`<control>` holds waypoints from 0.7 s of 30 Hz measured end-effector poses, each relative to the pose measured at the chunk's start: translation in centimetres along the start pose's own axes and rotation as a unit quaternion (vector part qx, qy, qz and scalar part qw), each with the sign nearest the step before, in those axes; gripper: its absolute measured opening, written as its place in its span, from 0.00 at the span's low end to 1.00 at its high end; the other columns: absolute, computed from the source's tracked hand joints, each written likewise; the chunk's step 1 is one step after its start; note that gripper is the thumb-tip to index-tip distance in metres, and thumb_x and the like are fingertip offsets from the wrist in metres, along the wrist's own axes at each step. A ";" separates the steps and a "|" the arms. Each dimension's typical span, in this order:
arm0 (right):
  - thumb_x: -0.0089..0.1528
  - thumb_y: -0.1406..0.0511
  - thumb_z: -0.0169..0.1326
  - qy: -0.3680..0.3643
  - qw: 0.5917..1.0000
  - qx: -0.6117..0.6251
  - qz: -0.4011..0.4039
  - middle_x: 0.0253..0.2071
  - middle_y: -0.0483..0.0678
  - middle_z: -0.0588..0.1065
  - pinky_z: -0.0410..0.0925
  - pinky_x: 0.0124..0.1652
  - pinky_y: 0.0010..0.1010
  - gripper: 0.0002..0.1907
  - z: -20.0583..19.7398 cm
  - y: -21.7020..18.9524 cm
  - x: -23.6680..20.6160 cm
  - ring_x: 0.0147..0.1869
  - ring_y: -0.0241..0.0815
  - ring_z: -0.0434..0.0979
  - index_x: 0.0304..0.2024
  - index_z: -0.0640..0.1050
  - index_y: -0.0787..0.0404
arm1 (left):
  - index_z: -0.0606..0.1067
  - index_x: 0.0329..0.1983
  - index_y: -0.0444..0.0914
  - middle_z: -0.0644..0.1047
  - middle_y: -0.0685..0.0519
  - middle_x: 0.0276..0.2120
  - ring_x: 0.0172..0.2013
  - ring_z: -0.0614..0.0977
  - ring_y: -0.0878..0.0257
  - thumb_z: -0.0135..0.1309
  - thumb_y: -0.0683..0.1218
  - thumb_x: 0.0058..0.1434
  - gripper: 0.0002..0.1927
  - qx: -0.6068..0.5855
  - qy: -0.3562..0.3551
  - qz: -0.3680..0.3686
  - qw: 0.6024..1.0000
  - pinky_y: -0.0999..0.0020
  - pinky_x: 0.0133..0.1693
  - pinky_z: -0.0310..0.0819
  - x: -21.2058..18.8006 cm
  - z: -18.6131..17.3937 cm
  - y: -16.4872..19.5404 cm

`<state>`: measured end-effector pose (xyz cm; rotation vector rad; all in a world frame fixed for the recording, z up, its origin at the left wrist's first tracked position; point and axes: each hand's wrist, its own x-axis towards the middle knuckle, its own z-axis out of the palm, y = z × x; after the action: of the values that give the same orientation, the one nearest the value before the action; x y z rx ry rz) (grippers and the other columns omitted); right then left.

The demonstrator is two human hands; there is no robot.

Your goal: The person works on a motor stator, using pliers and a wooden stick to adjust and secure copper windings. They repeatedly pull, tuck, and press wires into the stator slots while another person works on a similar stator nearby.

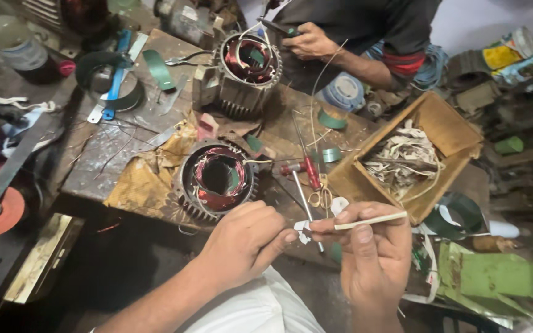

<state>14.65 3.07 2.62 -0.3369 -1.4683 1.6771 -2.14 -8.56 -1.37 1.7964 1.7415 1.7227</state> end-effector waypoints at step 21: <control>0.57 0.71 0.61 -0.187 0.895 -0.405 0.015 0.49 0.50 0.80 0.74 0.51 0.30 0.16 7.3 7.4 -1.8 0.52 0.43 0.83 0.48 0.79 0.65 | 0.71 0.58 0.36 0.67 0.39 0.63 0.63 0.68 0.38 0.68 0.53 0.55 0.31 -0.026 0.007 -0.002 1.000 0.46 0.64 0.63 -2.4 -8.6 -1.4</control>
<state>7.58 -2.70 -2.71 -0.4950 -2.4391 1.0980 -8.54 -14.87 -0.76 1.7635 1.6882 1.7671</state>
